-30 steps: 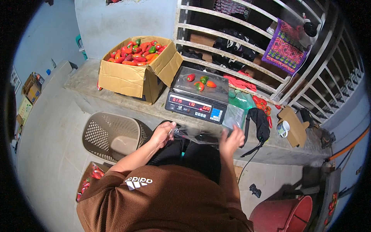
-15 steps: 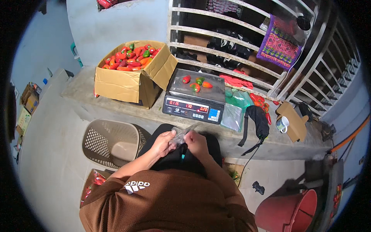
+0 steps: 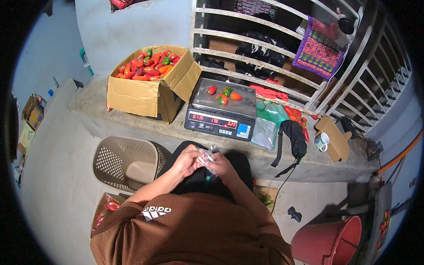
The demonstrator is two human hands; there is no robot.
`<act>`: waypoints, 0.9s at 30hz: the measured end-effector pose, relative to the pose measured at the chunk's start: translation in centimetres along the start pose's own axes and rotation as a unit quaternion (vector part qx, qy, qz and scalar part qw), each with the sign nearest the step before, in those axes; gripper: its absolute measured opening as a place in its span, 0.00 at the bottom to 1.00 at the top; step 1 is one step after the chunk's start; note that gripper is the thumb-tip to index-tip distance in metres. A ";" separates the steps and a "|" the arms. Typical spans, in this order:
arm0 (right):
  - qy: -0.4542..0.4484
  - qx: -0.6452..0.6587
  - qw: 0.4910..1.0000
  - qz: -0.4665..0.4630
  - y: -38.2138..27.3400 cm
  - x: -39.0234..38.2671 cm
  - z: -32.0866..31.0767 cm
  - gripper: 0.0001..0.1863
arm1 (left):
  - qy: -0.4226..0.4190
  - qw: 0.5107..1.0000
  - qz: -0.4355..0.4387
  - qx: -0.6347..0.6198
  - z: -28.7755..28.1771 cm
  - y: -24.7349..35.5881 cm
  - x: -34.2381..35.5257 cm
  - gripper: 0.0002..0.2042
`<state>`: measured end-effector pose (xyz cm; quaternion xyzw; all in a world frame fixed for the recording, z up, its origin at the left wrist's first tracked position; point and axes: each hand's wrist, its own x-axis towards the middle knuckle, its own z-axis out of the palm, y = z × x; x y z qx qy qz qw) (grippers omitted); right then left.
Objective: The person selects red and green peppers from a cardboard box, places them on a digital scale, then transfers them into clear plastic bags and ties the bags. The process repeats for multiple small batches throughout the clip.
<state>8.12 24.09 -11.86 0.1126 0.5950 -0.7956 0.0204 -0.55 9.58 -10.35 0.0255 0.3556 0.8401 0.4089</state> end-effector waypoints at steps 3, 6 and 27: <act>0.081 -0.249 0.962 -0.083 0.4 0.4 -1.2 0.12 | -0.014 0.997 0.061 -0.052 0.7 0.1 -0.5 0.05; 0.197 -0.374 0.885 -0.196 0.4 2.1 -3.1 0.16 | -0.009 0.991 0.090 0.096 2.2 0.7 -1.9 0.07; -0.064 0.386 0.916 0.083 -2.1 1.0 -0.6 0.17 | -0.178 0.928 -0.105 0.310 -0.7 2.0 -0.9 0.05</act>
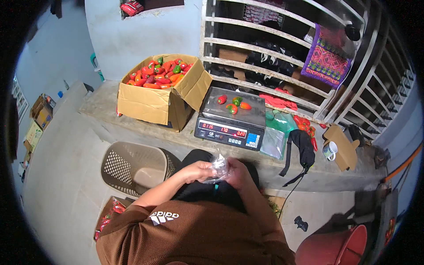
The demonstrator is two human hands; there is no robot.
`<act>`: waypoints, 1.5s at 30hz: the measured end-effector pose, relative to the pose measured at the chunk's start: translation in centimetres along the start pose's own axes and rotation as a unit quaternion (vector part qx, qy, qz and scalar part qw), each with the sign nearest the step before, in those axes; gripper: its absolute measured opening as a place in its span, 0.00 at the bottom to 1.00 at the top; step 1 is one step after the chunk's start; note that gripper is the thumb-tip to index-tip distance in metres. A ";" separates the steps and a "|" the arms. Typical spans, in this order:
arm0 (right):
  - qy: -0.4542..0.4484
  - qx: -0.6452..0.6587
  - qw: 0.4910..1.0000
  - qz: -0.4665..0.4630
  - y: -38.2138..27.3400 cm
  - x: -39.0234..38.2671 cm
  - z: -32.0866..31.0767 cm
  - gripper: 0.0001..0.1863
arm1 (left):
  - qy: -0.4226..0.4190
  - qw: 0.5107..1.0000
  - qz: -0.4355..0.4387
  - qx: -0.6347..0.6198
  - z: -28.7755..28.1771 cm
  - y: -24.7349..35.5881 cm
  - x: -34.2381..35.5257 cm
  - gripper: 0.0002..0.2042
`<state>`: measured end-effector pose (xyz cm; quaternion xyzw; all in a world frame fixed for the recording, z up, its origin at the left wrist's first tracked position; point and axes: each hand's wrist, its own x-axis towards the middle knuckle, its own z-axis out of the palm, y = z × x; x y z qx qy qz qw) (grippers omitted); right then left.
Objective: The person selects red and green peppers from a cardboard box, places them on a digital scale, then transfers them into clear plastic bags and ties the bags. The process repeats for multiple small batches throughout the clip.
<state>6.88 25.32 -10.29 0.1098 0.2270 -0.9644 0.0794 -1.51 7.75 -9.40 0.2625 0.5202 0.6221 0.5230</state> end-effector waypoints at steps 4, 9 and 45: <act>0.059 -0.239 0.968 -0.042 0.4 -0.7 0.7 0.16 | 0.154 0.952 0.075 -0.256 -0.1 1.7 0.7 0.01; 0.159 -0.631 0.718 -0.246 -0.3 0.8 -1.3 0.06 | 0.142 0.931 0.177 -0.287 1.3 0.1 0.9 0.06; 0.287 -0.866 0.306 -0.272 -14.3 23.1 -1.5 0.23 | 0.319 0.814 0.196 0.445 -4.1 -4.5 6.9 0.13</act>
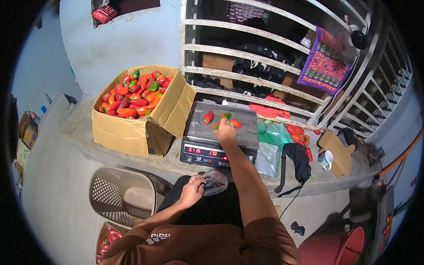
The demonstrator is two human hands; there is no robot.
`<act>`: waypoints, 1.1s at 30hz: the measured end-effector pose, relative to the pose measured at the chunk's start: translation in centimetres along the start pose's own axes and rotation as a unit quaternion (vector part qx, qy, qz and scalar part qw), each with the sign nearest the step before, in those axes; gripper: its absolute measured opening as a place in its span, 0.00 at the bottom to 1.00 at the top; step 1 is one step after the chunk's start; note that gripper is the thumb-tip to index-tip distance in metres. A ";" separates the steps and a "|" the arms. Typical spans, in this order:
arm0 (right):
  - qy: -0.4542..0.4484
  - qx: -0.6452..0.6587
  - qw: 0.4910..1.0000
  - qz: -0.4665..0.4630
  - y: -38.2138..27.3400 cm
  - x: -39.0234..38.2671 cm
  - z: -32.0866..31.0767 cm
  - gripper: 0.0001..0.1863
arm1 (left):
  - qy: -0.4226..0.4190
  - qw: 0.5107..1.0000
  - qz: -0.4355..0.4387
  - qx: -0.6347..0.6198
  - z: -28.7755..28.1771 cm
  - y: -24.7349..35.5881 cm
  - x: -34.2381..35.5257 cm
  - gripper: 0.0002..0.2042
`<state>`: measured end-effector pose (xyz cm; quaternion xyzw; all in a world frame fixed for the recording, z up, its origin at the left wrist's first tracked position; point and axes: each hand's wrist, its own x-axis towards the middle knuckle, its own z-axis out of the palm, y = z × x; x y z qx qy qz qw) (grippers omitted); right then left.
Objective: The person selects red and green peppers from a cardboard box, places them on a digital scale, then transfers them into clear plastic bags and ties the bags. The process repeats for multiple small batches throughout the clip.
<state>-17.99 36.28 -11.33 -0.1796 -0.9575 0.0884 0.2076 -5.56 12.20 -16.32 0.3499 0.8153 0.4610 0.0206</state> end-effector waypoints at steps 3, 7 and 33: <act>-0.063 0.448 0.879 0.152 -0.7 -1.3 -0.5 0.23 | 0.013 1.000 0.001 -0.002 0.2 -0.3 0.2 0.13; -0.292 0.852 0.408 0.152 -1.4 -5.3 -4.3 0.23 | 0.030 1.000 0.001 0.007 1.0 -1.0 0.5 0.15; 0.039 0.006 0.994 -0.101 3.2 -0.1 -2.5 0.18 | 0.116 0.992 -0.023 -0.048 1.2 -1.5 2.1 0.20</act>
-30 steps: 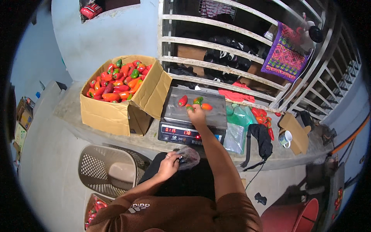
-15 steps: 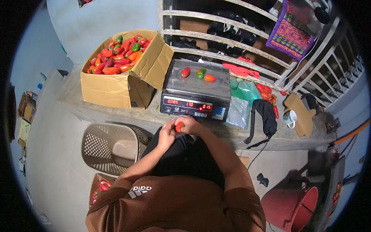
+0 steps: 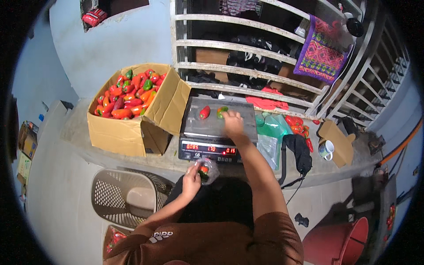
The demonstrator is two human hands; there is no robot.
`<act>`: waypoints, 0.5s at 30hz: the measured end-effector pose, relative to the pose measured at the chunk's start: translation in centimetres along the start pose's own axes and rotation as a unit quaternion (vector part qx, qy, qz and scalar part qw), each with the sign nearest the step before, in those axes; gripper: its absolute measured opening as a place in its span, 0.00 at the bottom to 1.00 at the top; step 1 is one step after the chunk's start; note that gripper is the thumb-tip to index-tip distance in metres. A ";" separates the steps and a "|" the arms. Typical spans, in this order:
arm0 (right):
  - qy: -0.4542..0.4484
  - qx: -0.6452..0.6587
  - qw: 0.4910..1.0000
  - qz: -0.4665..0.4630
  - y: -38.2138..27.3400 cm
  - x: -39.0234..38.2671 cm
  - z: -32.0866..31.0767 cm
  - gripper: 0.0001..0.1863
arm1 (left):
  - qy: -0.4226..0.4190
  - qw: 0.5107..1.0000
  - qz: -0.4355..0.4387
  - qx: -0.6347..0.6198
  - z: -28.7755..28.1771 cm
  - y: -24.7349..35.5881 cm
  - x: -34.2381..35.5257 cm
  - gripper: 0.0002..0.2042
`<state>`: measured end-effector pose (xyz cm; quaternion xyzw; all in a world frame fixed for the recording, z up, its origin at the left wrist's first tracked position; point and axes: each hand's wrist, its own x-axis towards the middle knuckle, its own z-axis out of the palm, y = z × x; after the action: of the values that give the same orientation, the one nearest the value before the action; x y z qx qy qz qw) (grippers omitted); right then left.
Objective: The person selects red and green peppers from a cardboard box, places them on a digital scale, then transfers them into clear plastic bags and ties the bags. The process repeats for multiple small batches throughout the clip.
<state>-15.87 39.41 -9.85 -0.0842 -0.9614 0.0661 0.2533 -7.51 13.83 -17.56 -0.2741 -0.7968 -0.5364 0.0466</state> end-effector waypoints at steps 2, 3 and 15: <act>-0.038 -0.024 0.998 0.041 1.7 0.8 0.9 0.17 | -0.010 1.000 0.019 0.011 -0.1 0.2 0.2 0.20; -0.059 -0.036 0.996 0.062 2.5 1.0 1.4 0.17 | -0.014 1.000 0.018 0.003 -0.1 0.2 0.1 0.20; -0.329 -0.034 0.916 -0.227 3.2 7.8 -0.8 0.10 | -0.025 0.999 0.029 -0.010 -0.3 0.1 0.9 0.19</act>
<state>-21.75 44.16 -5.98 0.1539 -0.9854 -0.0016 -0.0725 -8.34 13.94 -17.02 -0.3110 -0.7839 -0.5359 0.0394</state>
